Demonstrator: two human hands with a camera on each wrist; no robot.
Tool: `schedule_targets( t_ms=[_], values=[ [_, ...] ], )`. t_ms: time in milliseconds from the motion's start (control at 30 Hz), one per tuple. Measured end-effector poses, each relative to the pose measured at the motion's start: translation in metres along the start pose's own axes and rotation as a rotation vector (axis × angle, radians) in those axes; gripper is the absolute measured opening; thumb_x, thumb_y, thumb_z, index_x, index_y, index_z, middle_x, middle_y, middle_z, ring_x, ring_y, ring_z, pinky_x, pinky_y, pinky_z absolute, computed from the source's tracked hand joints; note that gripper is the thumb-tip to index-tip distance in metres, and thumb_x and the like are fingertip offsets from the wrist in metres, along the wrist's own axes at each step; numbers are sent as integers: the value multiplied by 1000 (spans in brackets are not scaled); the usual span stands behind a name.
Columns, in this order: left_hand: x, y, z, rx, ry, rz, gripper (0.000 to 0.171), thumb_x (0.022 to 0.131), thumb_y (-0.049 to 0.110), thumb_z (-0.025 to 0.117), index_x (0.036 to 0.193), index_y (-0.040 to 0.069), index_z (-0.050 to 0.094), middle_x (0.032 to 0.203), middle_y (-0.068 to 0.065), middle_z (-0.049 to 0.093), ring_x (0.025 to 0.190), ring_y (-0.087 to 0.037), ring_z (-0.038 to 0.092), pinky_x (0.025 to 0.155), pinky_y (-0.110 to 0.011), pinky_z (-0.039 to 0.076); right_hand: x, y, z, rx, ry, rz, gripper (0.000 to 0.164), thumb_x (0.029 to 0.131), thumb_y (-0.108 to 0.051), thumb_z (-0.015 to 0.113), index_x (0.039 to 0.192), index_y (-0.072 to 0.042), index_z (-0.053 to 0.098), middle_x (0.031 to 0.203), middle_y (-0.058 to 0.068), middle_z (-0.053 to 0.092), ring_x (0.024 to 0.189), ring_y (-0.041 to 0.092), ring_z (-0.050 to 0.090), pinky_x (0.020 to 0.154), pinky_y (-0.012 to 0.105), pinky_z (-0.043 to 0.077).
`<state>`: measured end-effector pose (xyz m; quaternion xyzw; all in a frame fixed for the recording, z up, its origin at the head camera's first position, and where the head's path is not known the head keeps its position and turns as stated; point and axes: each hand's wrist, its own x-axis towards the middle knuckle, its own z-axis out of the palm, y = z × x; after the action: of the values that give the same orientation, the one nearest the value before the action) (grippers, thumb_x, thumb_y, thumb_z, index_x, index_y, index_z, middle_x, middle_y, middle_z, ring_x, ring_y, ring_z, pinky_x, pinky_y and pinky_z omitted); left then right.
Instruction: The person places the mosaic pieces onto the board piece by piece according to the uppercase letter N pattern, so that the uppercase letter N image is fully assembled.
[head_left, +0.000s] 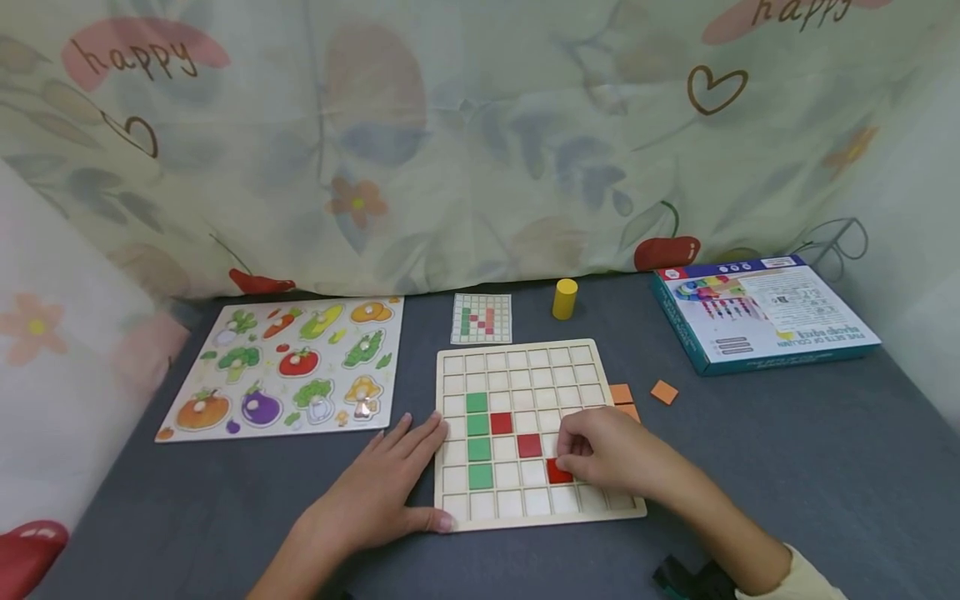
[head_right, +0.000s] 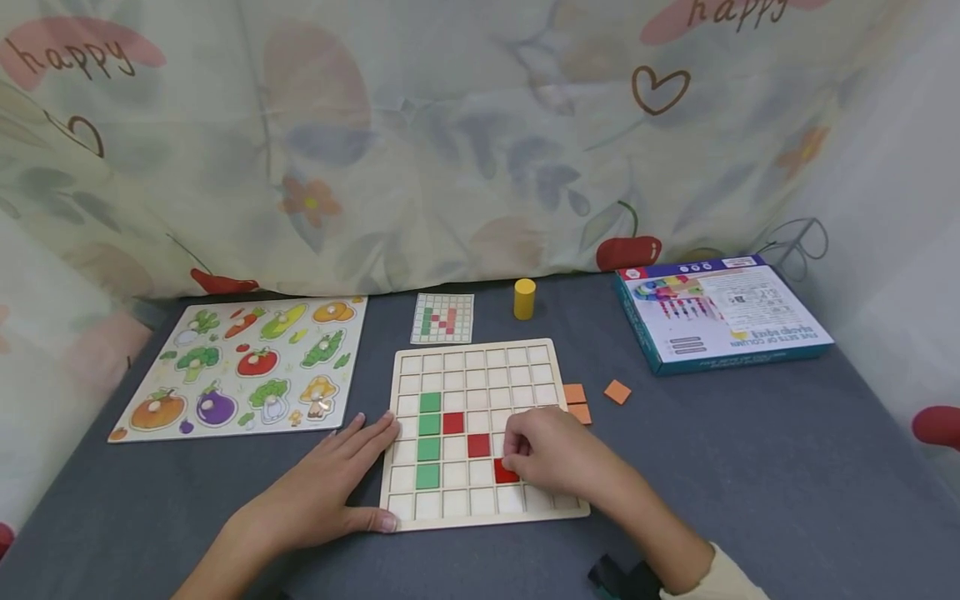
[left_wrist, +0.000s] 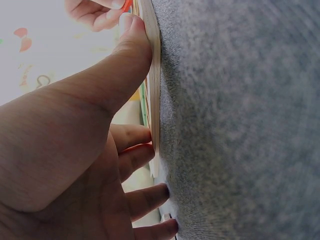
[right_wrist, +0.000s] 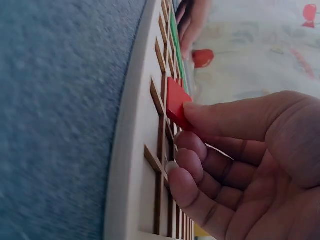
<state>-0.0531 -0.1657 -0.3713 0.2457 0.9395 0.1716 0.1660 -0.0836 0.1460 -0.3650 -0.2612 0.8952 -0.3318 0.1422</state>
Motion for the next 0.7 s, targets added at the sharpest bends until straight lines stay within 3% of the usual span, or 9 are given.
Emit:
schedule_targets(
  t_ms=[200,433,567,700],
  values=[
    [-1,0,-1,-4,4,2,106,79,68,71,159,12,31,164,-5,27,149,-41,18,112,-66,20,-1,-1,4,-36,29,-8,19,87,-11,78,74,-20,68,67,-14,54,63,5,48,56,26,43],
    [0,-1,1,6,3,-2,106,78,70,70,159,13,30,164,-4,26,149,-41,18,112,-65,20,-4,6,-6,-5,59,-5,8,88,-10,77,94,-15,73,72,-11,55,67,7,51,59,26,45],
    [0,-1,1,6,6,0,107,78,70,70,159,13,30,164,-4,27,149,-40,17,113,-65,20,-8,14,-25,-65,138,43,8,90,-7,73,95,-13,73,75,-8,57,71,10,52,62,28,46],
    [0,-1,1,9,9,2,106,78,70,70,159,13,30,164,-4,26,149,-40,17,113,-65,20,-13,30,-47,-154,201,158,8,91,-9,72,99,-8,74,78,-4,58,72,15,52,61,31,45]
  ],
)
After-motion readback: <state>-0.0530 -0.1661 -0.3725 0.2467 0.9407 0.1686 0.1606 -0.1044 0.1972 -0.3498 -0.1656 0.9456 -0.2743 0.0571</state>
